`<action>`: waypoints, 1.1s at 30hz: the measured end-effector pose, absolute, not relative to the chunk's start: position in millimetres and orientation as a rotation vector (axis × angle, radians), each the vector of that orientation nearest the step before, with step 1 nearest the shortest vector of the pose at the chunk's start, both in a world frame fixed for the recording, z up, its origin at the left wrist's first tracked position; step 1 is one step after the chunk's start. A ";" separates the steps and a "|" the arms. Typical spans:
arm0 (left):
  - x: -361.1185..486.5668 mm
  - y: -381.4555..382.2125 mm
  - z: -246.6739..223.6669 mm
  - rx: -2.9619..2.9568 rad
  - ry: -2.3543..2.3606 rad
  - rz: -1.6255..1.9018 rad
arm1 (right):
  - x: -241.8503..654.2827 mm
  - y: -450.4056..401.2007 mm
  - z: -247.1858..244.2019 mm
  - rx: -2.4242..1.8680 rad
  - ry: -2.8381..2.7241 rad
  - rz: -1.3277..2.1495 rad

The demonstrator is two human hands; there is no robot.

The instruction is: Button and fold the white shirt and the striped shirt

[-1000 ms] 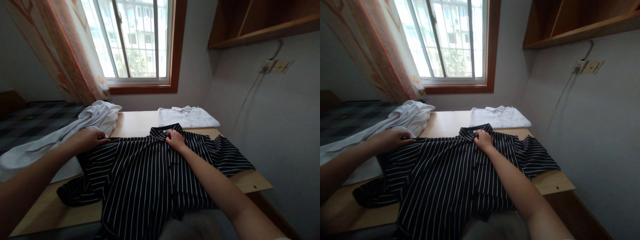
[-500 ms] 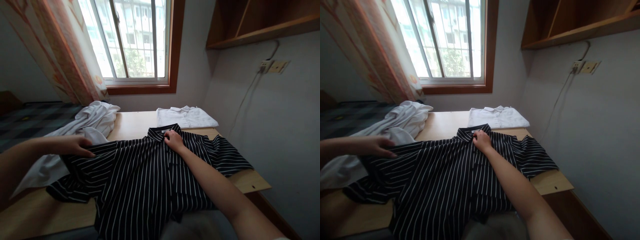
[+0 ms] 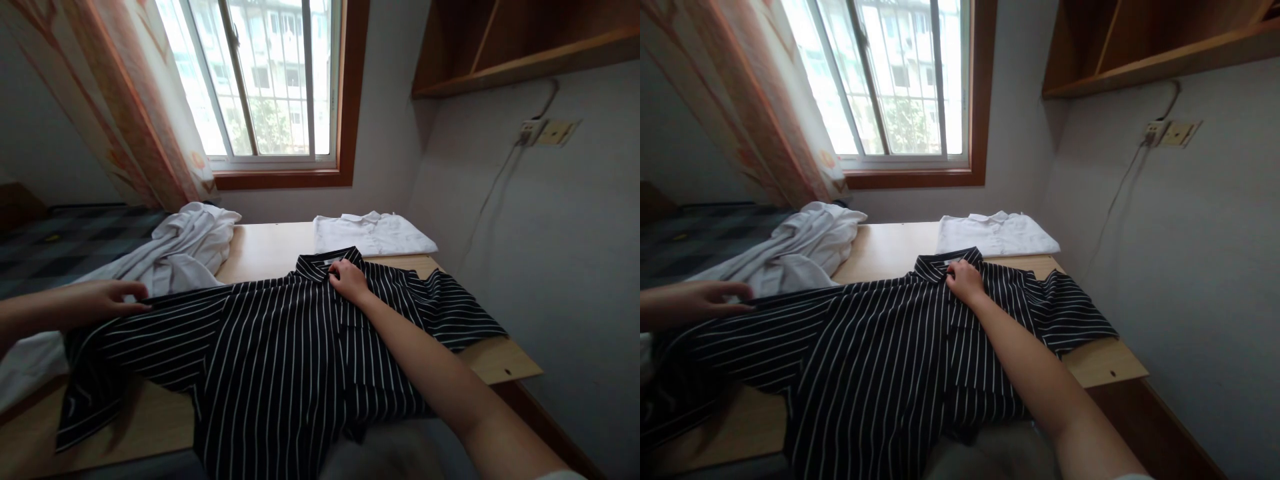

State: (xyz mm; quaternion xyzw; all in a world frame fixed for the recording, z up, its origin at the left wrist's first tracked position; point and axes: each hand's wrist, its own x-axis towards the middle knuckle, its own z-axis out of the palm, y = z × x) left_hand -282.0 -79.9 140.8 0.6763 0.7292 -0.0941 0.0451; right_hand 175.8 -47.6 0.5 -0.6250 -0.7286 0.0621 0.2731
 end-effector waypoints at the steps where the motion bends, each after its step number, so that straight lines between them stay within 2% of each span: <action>1: -273.3 -78.9 142.7 2.055 2.207 -0.504 | 175.7 -47.8 0.1 -1.671 -1.965 0.167; 2: -261.6 -78.3 144.6 2.063 2.200 -0.655 | 175.7 -47.9 -0.5 -1.653 -1.968 0.167; 4: -230.7 -77.5 146.0 2.218 2.280 -0.734 | 175.7 -47.8 -2.4 -1.600 -1.967 0.165; 8: -153.0 -69.8 130.8 2.711 2.022 -0.333 | 176.1 -47.0 -6.2 -1.514 -1.946 0.182; 10: -116.8 -60.6 115.7 2.807 1.822 -0.166 | 176.6 -46.4 -7.3 -1.491 -1.946 0.200; 14: -71.8 -36.6 84.2 2.832 1.797 -0.010 | 177.7 -45.3 -6.7 -1.474 -1.962 0.220; 20: -62.3 -13.7 54.4 2.606 1.877 -0.090 | 176.8 -44.1 -4.5 -1.480 -1.966 0.226; 26: -59.8 -1.7 48.7 2.422 1.859 -0.050 | 176.9 -40.3 -7.7 -1.494 -1.940 0.226; 33: -61.5 1.6 44.0 2.627 1.903 0.131 | 175.2 -43.5 -4.1 -1.492 -1.996 0.174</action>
